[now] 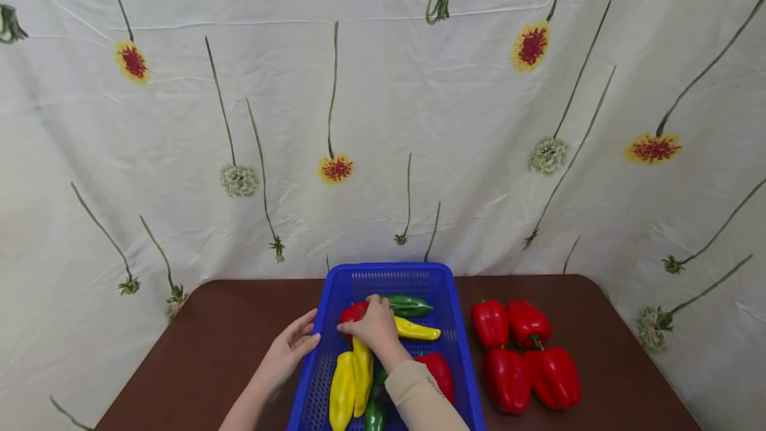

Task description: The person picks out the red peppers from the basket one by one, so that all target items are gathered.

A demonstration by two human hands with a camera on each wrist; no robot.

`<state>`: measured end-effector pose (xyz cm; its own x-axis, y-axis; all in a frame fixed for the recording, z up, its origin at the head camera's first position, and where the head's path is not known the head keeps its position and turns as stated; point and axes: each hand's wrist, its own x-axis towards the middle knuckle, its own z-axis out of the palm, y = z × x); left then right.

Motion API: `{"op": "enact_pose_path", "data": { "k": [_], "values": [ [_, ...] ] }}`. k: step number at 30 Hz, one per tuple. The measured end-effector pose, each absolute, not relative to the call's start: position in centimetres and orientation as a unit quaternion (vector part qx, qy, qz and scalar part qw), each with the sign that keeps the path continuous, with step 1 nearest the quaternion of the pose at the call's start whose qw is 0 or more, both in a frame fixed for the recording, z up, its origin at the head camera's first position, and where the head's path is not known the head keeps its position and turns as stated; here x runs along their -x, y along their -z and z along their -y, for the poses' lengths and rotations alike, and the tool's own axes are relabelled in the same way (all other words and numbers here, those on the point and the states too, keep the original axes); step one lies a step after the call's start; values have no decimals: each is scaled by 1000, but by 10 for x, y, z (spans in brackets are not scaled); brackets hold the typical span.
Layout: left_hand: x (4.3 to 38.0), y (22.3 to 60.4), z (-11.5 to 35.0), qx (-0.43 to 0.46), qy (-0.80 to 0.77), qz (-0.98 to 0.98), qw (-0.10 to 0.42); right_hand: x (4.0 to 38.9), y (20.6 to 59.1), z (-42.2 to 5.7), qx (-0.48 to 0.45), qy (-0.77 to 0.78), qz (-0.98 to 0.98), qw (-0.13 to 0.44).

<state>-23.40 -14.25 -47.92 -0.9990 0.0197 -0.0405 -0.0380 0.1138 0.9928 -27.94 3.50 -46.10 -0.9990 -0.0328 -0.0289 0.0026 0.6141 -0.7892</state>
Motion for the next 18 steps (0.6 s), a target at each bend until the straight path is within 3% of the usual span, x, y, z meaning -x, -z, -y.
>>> {"op": "enact_pose_path", "data": {
  "k": [9,18],
  "values": [
    [234,479,143,6,-671,-742,18,278,465,-28,3,410,-912,-17],
    [235,481,143,12,-674,-738,19,277,465,-26,-9,403,-915,-15]
  ]
}}
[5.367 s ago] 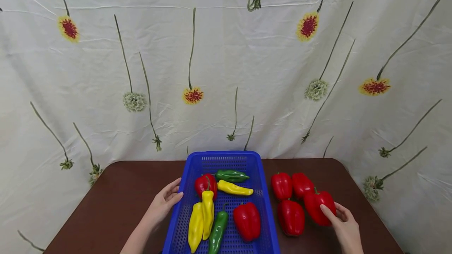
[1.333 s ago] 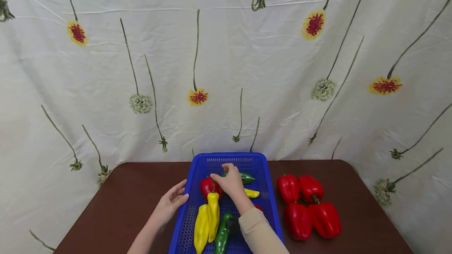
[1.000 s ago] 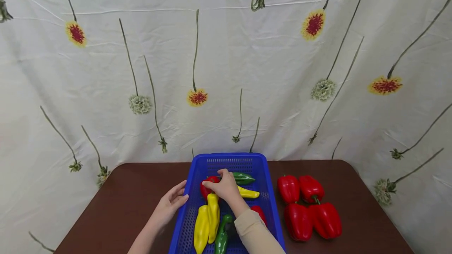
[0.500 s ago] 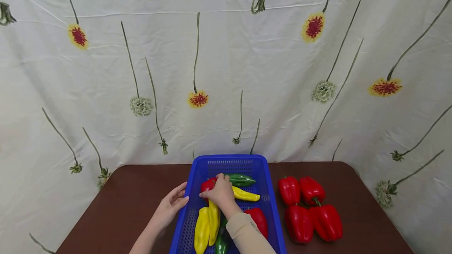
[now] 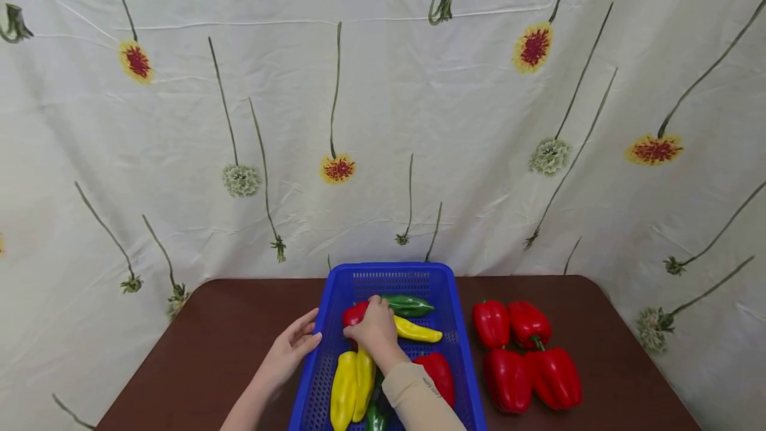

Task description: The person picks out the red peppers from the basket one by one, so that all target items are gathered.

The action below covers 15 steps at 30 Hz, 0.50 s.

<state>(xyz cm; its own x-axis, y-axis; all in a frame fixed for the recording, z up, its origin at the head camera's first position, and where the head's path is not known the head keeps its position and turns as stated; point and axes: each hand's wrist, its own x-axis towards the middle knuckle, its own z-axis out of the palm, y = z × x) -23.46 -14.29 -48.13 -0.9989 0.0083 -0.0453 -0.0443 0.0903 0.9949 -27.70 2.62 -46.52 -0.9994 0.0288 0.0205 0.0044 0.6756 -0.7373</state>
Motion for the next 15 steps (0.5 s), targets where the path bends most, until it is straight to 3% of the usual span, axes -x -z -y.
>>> {"op": "enact_pose_path", "data": {
  "k": [15],
  "values": [
    [234,483,144,1,-664,-747,12,275,453,-33,28,-450,892,31]
  ]
}}
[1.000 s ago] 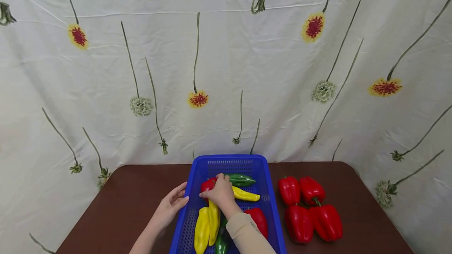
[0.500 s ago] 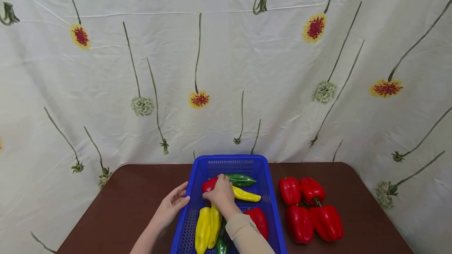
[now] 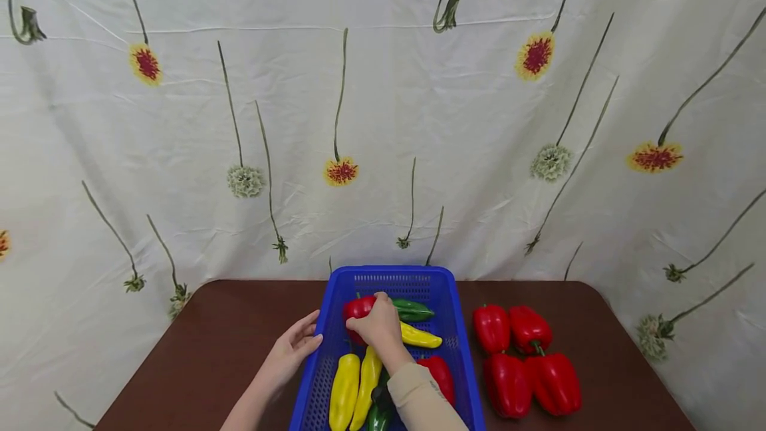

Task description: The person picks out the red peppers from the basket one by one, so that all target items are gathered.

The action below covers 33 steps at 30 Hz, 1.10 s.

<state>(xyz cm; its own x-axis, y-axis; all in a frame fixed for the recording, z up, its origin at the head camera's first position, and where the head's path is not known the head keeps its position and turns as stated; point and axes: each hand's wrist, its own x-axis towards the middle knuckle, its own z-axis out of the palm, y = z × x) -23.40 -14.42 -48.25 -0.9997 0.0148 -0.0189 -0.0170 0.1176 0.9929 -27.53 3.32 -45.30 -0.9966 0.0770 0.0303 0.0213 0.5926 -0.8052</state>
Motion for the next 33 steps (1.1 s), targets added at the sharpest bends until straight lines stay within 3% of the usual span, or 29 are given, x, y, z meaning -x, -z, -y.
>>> {"op": "enact_pose_path", "data": {
  "k": [10,22,33],
  "values": [
    [235,488,143,3,-660,-751,10,278,437,-50,1,-515,855,69],
    [234,486,143,2,-661,-751,13,266,390,-82,14,-565,823,56],
    [235,484,144,1,-651,-759,13,237,350,-147,12,-594,803,39]
  ]
}}
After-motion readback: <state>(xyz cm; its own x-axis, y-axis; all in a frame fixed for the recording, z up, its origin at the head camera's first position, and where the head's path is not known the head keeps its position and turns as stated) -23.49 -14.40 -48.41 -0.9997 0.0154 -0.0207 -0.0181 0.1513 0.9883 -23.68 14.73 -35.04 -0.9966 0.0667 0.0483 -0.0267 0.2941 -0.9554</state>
